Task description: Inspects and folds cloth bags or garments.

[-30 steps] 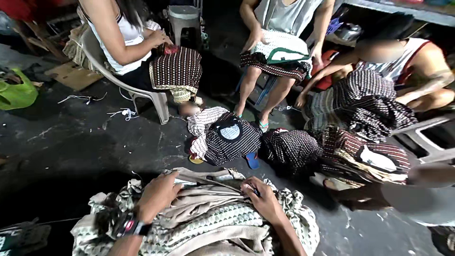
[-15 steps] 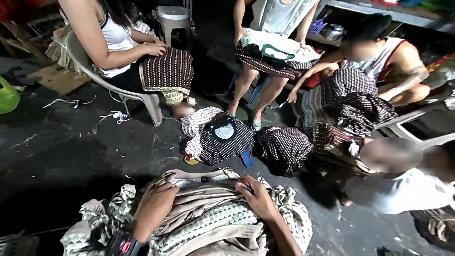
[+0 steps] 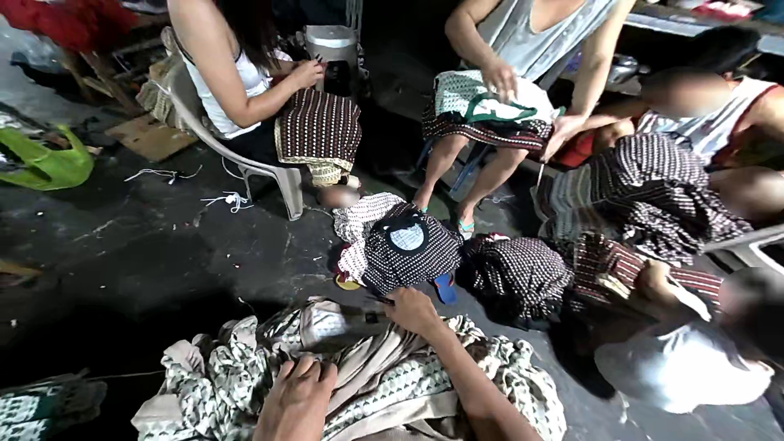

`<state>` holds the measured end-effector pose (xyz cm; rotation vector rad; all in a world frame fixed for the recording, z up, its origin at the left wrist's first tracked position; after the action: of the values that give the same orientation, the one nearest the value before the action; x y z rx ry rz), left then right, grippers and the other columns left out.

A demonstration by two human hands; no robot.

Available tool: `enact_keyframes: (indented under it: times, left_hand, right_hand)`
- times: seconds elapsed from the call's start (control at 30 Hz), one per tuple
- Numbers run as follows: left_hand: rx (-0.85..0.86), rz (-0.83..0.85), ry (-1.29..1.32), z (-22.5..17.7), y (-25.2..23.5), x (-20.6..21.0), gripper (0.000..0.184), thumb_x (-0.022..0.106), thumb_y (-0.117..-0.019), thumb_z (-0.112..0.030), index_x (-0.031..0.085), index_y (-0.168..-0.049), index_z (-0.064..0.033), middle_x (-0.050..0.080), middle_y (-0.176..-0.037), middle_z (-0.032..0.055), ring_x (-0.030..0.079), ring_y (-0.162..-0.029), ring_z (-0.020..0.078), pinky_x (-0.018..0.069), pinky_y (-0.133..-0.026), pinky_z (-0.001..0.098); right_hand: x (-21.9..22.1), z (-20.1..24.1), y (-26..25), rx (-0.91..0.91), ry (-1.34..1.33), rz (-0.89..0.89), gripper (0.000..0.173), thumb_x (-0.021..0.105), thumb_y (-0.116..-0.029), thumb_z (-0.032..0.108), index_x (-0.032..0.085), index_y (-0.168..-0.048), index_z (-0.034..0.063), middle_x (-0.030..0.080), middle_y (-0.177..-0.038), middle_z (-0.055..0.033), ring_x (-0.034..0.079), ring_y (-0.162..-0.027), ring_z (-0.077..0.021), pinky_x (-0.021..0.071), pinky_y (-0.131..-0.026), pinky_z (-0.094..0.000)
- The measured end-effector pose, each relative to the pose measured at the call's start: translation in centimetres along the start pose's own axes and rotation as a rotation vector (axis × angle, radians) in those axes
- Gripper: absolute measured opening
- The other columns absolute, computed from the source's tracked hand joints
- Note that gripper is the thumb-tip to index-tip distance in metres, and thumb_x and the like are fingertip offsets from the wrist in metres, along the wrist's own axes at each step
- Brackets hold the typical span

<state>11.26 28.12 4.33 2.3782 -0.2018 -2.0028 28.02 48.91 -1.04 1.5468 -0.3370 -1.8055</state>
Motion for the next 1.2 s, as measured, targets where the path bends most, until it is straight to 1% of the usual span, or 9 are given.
enact_keyframes:
  times: [0.23, 0.4, 0.53, 0.63, 0.73, 0.87, 0.97, 1.07, 1.2]
  left_hand:
    - [0.045, -0.042, -0.069, -0.2, -1.1, 0.2, 0.023, 0.076, -0.08, 0.002, 0.076, -0.101, -0.0074, 0.073, -0.085, 0.0109, 0.073, -0.09, 0.0279, 0.055, -0.089, 0.0413]
    - [0.056, -0.041, -0.044, 0.0, -1.3, 0.2, 0.02, 0.075, -0.0805, 0.001, 0.077, -0.099, -0.0055, 0.073, -0.083, 0.0127, 0.073, -0.089, 0.0296, 0.0555, -0.089, 0.0418]
    - [-0.157, 0.249, 0.331, 1.9, -3.0, -1.2, 0.037, 0.045, -0.1104, -0.029, 0.068, -0.118, -0.001, 0.07, -0.11, 0.0235, 0.066, -0.113, 0.0402, 0.0495, -0.103, 0.0544]
    - [-0.304, 0.285, 0.526, 4.7, -6.1, -1.3, 0.046, 0.037, -0.1123, -0.034, 0.065, -0.123, 0.0007, 0.069, -0.11, 0.0257, 0.067, -0.108, 0.0417, 0.0503, -0.096, 0.0607]
    - [-0.458, 0.296, 0.441, 6.5, -9.1, 0.9, 0.046, 0.051, -0.1079, -0.03, 0.051, -0.146, -0.0048, 0.064, -0.127, 0.0274, 0.064, -0.117, 0.0442, 0.0494, -0.1, 0.0613]
    - [-0.421, 0.371, 0.27, 6.5, -11.9, 3.2, 0.094, 0.079, -0.0896, -0.031, 0.024, -0.164, -0.0192, 0.029, -0.165, 0.019, 0.029, -0.15, 0.0438, 0.0298, -0.116, 0.0651]
    - [-0.309, 0.419, 0.269, 6.2, -12.0, 3.6, 0.062, 0.073, -0.0945, -0.026, 0.05, -0.152, -0.0197, 0.054, -0.151, 0.0112, 0.041, -0.145, 0.0361, 0.0231, -0.118, 0.0655]
    - [-0.244, 0.36, 0.346, 6.4, -9.9, 3.0, 0.031, 0.057, -0.1026, -0.019, 0.07, -0.13, -0.0118, 0.068, -0.129, 0.0166, 0.058, -0.129, 0.0373, 0.0393, -0.113, 0.0591]
    - [-0.009, -0.15, 0.353, 5.6, -3.9, 2.5, 0.026, 0.056, -0.0938, -0.013, 0.078, -0.107, -0.0081, 0.076, -0.106, 0.0122, 0.071, -0.106, 0.0348, 0.0556, -0.094, 0.0572]
  right_hand:
    - [0.6, -2.7, 0.1, 0.255, -0.136, -0.053, 0.064, 0.073, -0.0918, 0.049, 0.059, -0.144, 0.0132, 0.054, -0.146, -0.0232, 0.057, -0.129, -0.042, 0.0474, -0.104, -0.0612]
    - [0.6, -3.5, 0.1, 0.244, -0.155, 0.05, 0.058, 0.068, -0.0951, 0.047, 0.063, -0.135, 0.0056, 0.061, -0.137, -0.0228, 0.058, -0.129, -0.0405, 0.0454, -0.105, -0.0629]
    - [0.9, -4.3, 0.9, 0.161, -0.259, -0.06, 0.046, 0.062, -0.0999, 0.044, 0.068, -0.127, 0.0067, 0.066, -0.128, -0.0212, 0.063, -0.121, -0.0394, 0.0474, -0.101, -0.0628]
    - [1.6, -6.2, 3.1, 0.103, -0.422, -0.215, 0.045, 0.061, -0.1006, 0.045, 0.072, -0.111, 0.0029, 0.071, -0.105, -0.0196, 0.068, -0.102, -0.0357, 0.0514, -0.092, -0.0591]
    - [2.4, -7.5, 6.5, 0.033, -0.514, -0.314, 0.04, 0.063, -0.0999, 0.041, 0.072, -0.101, 0.0018, 0.068, -0.087, -0.0133, 0.066, -0.083, -0.0269, 0.0527, -0.08, -0.0506]
    - [3.1, -7.5, 9.7, 0.037, -0.482, -0.352, 0.042, 0.062, -0.0981, 0.045, 0.072, -0.098, 0.0038, 0.068, -0.082, -0.0117, 0.066, -0.08, -0.0265, 0.0527, -0.077, -0.051]
    - [3.5, -7.2, 10.6, 0.066, -0.429, -0.382, 0.046, 0.06, -0.098, 0.048, 0.073, -0.099, 0.0034, 0.069, -0.083, -0.0146, 0.068, -0.083, -0.0318, 0.0527, -0.079, -0.0553]
    - [3.8, -6.8, 10.9, 0.058, -0.396, -0.424, 0.044, 0.061, -0.0972, 0.046, 0.072, -0.095, 0.0031, 0.069, -0.08, -0.0146, 0.068, -0.081, -0.033, 0.0521, -0.077, -0.0566]
    - [4.2, -6.7, 11.1, 0.022, -0.402, -0.486, 0.042, 0.062, -0.0956, 0.043, 0.073, -0.091, 0.003, 0.069, -0.077, -0.0135, 0.068, -0.077, -0.0325, 0.0526, -0.074, -0.0573]
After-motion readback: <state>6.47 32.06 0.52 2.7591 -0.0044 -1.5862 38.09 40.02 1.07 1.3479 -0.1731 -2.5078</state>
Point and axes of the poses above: each hand's wrist, its own y-axis away from the middle knuckle, its own x-axis out of the palm, z = x × y, the point moved 2 cm from there along -y, towards the middle knuckle
